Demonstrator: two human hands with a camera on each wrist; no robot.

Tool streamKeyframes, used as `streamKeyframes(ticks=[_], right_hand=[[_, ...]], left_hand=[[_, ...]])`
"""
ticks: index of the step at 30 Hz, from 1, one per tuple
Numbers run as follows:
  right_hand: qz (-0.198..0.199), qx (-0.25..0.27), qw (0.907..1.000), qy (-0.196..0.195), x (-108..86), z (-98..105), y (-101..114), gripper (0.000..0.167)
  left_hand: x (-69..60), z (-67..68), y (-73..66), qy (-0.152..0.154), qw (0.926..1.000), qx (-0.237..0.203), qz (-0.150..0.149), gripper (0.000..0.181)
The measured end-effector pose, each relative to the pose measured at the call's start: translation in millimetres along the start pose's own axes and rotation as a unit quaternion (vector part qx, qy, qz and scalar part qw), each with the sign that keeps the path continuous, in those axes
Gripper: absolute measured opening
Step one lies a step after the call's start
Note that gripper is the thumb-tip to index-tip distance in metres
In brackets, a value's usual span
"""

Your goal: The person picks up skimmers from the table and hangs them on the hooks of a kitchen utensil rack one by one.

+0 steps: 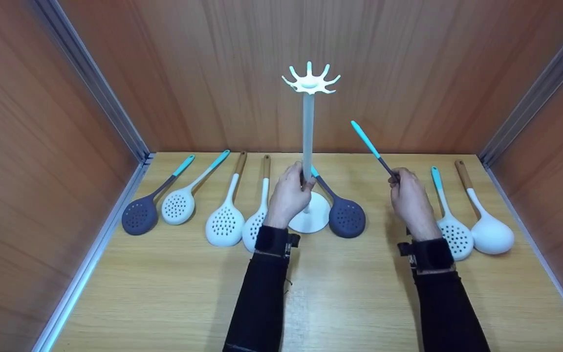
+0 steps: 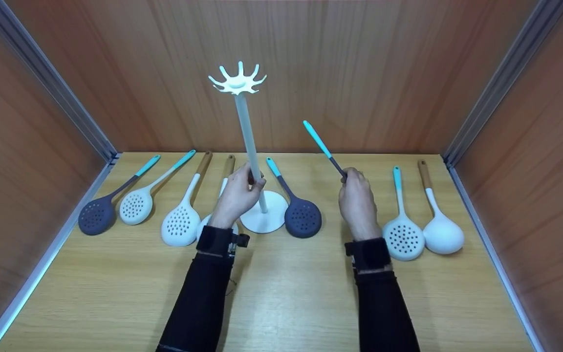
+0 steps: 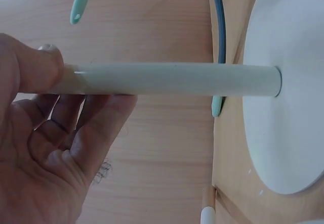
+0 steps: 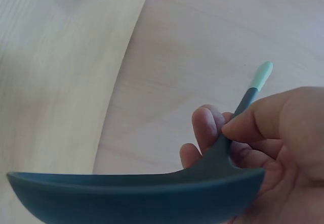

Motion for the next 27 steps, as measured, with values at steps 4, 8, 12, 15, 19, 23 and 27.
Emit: streamKeyframes(ticks=[4,8,12,15,19,23,27], right_hand=[[0.004,0.0,0.9999,-0.015,0.1,3.7,6.6,0.04],[0.005,-0.021,0.9996,-0.021,-1.0,5.3,11.3,0.041],[0.006,-0.031,0.9991,-0.029,-2.0,6.1,14.7,0.041],[0.011,-0.024,0.9989,-0.038,-2.6,6.7,16.9,0.041],[0.024,-0.006,0.9984,-0.05,-4.1,8.8,20.1,0.041],[0.038,0.008,0.9975,-0.059,-3.2,11.5,23.8,0.04],[0.041,0.022,0.997,-0.062,-2.6,13.0,25.2,0.04]], left_hand=[[-1.1,1.8,-1.9,0.034,0.9994,0.003,-0.005,0.014],[-2.4,2.6,-1.9,0.067,0.9977,0.0,-0.009,0.017],[-2.0,2.0,0.7,0.086,0.9963,-0.005,-0.004,0.02],[-1.4,1.0,2.4,0.092,0.9958,-0.007,0.0,0.018],[-2.8,0.0,-0.1,0.093,0.9956,0.006,-0.012,0.015],[-4.5,0.4,-3.8,0.097,0.9948,0.016,-0.027,0.017],[-5.2,-0.4,-2.4,0.11,0.9936,0.011,-0.024,0.017]])
Point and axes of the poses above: each hand's wrist, its own x-axis towards the middle knuckle, its own z-axis out of the back of the hand, y = z × x, the point moved 7 cm from there along x, towards the middle knuckle, and after that the axes turned 13 degrees about z, right-handed, at the moved point
